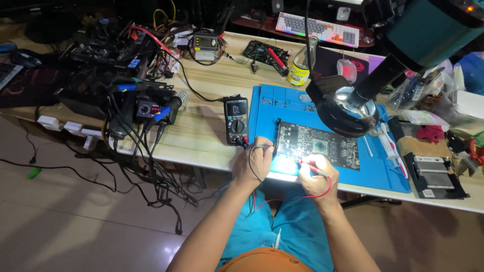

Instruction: Testing electrical components on a graphics card using a digital multimeter and a digital microscope.

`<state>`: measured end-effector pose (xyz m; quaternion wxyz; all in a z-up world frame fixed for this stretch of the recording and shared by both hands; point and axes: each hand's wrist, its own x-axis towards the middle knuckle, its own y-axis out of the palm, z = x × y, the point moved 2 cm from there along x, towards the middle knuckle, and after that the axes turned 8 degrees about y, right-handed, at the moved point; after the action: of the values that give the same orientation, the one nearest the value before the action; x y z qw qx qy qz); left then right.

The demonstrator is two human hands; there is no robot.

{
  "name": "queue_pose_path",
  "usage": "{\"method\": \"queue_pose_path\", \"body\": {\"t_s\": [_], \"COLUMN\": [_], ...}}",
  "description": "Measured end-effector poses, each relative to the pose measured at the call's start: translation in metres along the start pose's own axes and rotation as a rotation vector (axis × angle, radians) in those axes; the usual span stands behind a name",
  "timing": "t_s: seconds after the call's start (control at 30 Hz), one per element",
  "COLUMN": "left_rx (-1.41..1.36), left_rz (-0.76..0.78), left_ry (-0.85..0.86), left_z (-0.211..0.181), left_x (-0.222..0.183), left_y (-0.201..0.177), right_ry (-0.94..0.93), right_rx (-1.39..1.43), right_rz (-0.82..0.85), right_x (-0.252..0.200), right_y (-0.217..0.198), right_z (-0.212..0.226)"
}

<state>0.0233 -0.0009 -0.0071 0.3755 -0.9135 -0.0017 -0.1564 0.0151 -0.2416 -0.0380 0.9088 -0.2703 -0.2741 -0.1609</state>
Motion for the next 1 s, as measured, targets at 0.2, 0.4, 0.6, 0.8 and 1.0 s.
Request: {"method": "queue_pose_path", "body": {"t_s": [0.2, 0.4, 0.6, 0.8, 1.0], "left_rx": [0.041, 0.044, 0.041, 0.005, -0.001], "left_rz": [-0.009, -0.041, -0.032, -0.02, -0.057], "left_ry": [0.009, 0.035, 0.04, 0.033, 0.052], "left_z": [0.003, 0.004, 0.003, 0.0, 0.001], "left_x": [0.0, 0.001, 0.001, 0.0, 0.0], "left_y": [0.003, 0.006, 0.004, 0.002, 0.003], "right_ry": [-0.029, -0.04, -0.043, -0.039, -0.04], "right_rx": [0.026, 0.032, 0.044, 0.035, 0.015], "right_rz": [-0.014, -0.015, -0.011, -0.015, -0.04], "right_x": [0.001, 0.003, 0.006, 0.003, 0.006], "right_y": [-0.002, -0.003, -0.004, -0.001, -0.002], "right_z": [0.004, 0.016, 0.024, 0.015, 0.007]}}
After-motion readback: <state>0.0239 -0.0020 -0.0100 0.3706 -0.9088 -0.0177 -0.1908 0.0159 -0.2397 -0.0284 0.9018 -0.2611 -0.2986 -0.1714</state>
